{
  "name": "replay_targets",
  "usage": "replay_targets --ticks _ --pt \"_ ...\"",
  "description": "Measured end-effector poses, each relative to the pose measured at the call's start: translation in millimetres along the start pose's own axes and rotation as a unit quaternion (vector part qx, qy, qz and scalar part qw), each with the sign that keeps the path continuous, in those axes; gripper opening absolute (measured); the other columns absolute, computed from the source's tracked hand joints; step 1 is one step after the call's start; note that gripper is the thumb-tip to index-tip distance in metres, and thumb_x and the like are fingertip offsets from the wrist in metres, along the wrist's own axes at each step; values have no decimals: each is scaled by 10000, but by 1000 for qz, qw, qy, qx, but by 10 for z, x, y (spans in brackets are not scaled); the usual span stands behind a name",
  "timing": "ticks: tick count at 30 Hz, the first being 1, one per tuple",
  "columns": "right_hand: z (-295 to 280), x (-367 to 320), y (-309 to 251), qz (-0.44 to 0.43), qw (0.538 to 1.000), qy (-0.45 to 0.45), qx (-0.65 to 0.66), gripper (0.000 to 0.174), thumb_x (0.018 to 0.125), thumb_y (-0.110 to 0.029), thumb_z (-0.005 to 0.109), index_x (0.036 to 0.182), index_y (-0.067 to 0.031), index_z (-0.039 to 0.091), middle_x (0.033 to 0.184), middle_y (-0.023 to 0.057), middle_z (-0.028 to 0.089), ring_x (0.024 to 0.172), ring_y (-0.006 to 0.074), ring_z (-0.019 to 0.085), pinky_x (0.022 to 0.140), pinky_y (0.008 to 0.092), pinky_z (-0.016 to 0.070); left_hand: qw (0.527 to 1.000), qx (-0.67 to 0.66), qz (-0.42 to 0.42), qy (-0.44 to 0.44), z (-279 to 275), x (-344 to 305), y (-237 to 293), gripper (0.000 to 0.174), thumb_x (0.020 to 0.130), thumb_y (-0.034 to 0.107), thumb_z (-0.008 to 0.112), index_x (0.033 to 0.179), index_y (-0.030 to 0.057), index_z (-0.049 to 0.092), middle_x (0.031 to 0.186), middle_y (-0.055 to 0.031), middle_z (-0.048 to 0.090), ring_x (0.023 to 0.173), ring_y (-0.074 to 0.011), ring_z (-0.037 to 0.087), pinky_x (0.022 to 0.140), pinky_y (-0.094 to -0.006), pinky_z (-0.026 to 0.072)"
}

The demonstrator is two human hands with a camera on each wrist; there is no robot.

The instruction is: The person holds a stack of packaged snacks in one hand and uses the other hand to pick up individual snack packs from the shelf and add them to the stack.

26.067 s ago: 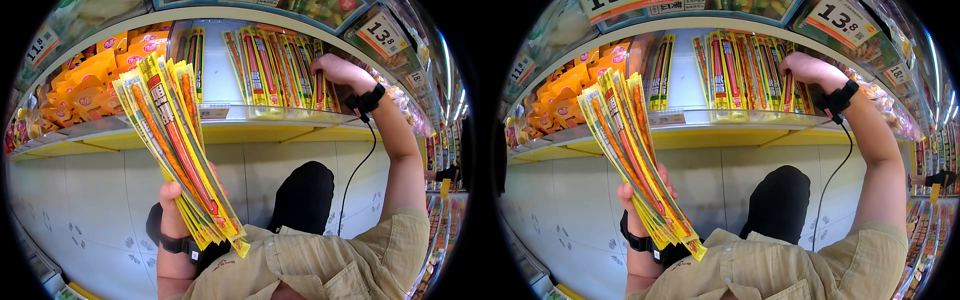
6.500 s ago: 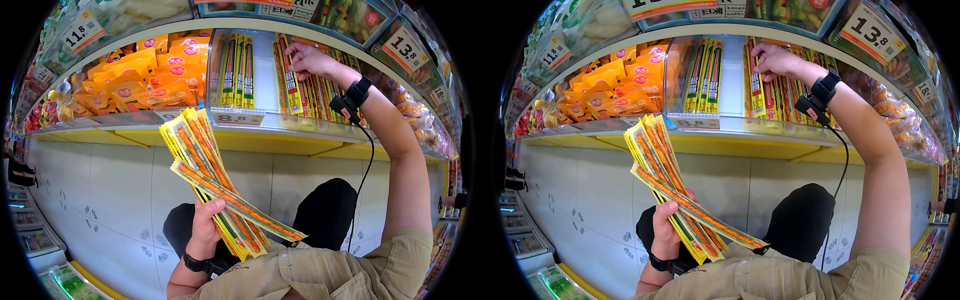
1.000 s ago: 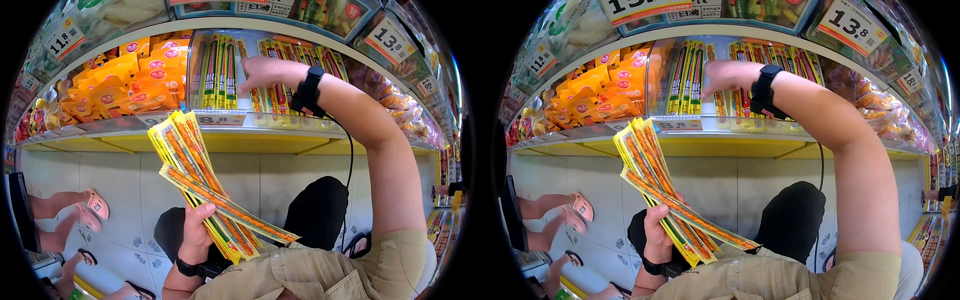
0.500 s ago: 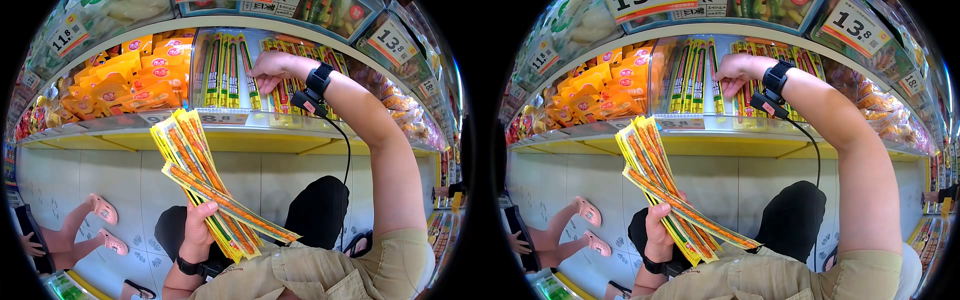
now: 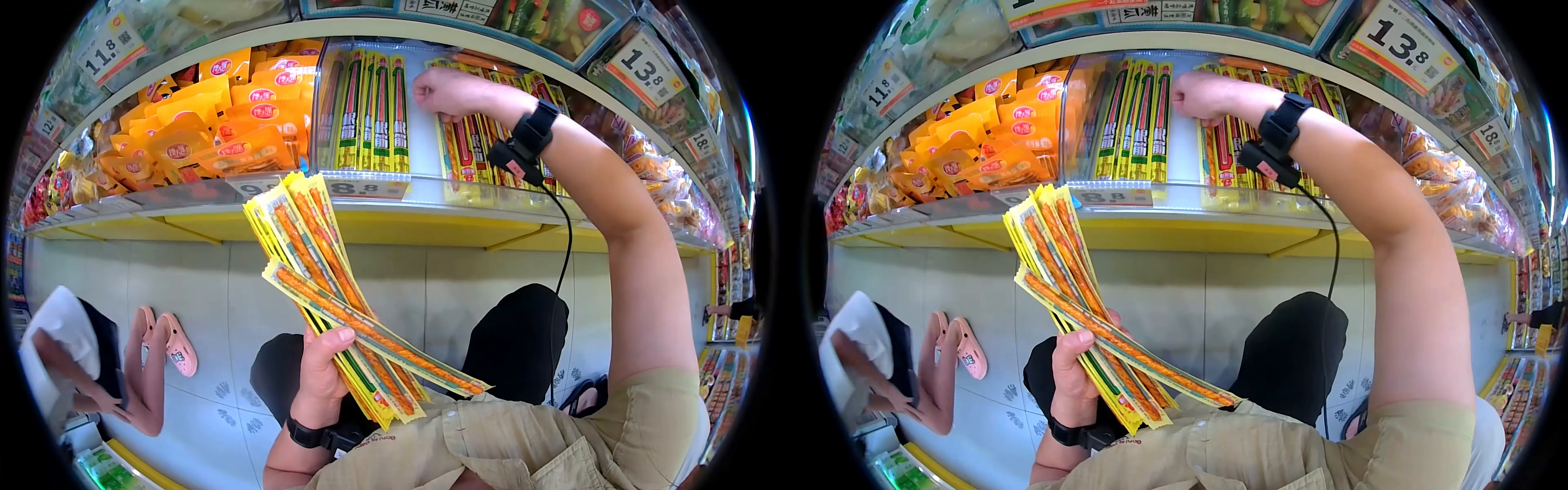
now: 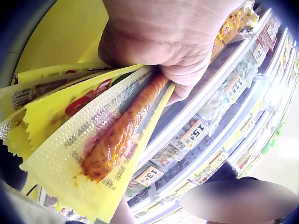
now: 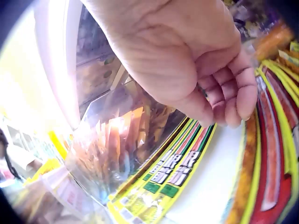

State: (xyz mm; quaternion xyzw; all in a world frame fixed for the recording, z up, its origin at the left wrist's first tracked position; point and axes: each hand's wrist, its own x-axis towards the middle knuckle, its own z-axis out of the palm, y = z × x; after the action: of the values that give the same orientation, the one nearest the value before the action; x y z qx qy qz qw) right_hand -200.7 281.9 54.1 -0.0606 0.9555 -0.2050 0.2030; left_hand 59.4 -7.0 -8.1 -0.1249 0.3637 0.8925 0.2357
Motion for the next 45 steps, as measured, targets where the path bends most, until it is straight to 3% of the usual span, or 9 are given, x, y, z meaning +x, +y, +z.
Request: replay_targets --ticks 3,6,13,16,19,25,34,40,45 --pt "-13 -121 50 -104 981 -3 -166 179 836 -232 596 874 -58 575 711 111 604 522 220 577 478 363 468 1000 0 -2 2 -26 9 -8 438 724 210 595 1056 -61 505 934 -169 568 804 -304 623 720 -432 550" --pt "-19 -272 -16 1 978 -82 -191 313 824 -358 603 892 -55 563 773 130 613 768 289 582 712 401 444 1000 4 -2 0 -34 21 -13 444 722 214 596 1058 -63 505 932 -167 567 801 -301 619 718 -426 547" --pt "-5 -302 121 2 959 -19 -284 452 773 -434 632 903 -6 563 799 163 618 802 313 612 723 402 476 1000 5 1 5 -18 13 -18 450 721 214 596 1062 -67 508 928 -166 565 803 -301 618 719 -421 546" --pt "-2 -262 162 82 966 -35 -242 479 745 -377 657 981 23 545 819 204 617 838 318 625 761 401 494 1000 5 1 4 -17 23 -25 449 721 213 597 1061 -66 510 928 -165 567 803 -305 619 716 -422 547" --pt "-52 -310 163 89 987 -6 -135 478 765 -260 651 1072 81 516 821 207 617 582 288 628 456 381 509 1000 6 3 4 -8 17 -17 450 722 213 595 1063 -69 509 931 -165 566 810 -307 618 719 -423 546" --pt "-40 -329 253 -28 984 25 -175 404 801 -216 604 1134 -29 474 859 203 622 855 328 617 778 431 481 1000 2 -4 -4 -24 15 -31 457 725 212 592 1071 -73 504 936 -165 563 828 -303 609 734 -425 540" --pt "-79 -349 115 -9 984 27 -173 175 802 -166 603 858 -12 543 731 145 571 681 272 609 633 390 502 1000 1 1 10 -9 -1 -30 452 727 213 590 1068 -73 506 931 -166 562 822 -301 608 733 -422 539" --pt "-144 -336 347 28 993 112 11 339 737 -80 648 1037 -6 509 698 73 557 521 151 546 386 284 425 1000 3 -2 -1 -35 11 -39 453 728 221 588 1063 -72 506 928 -164 561 818 -296 609 734 -419 538" --pt "-415 -437 604 12 997 78 2 367 741 -99 651 1096 -28 591 783 73 617 637 162 556 568 309 464 1000 7 -9 5 -30 8 -47 456 727 229 583 1062 -70 506 924 -161 560 820 -293 608 747 -423 533"
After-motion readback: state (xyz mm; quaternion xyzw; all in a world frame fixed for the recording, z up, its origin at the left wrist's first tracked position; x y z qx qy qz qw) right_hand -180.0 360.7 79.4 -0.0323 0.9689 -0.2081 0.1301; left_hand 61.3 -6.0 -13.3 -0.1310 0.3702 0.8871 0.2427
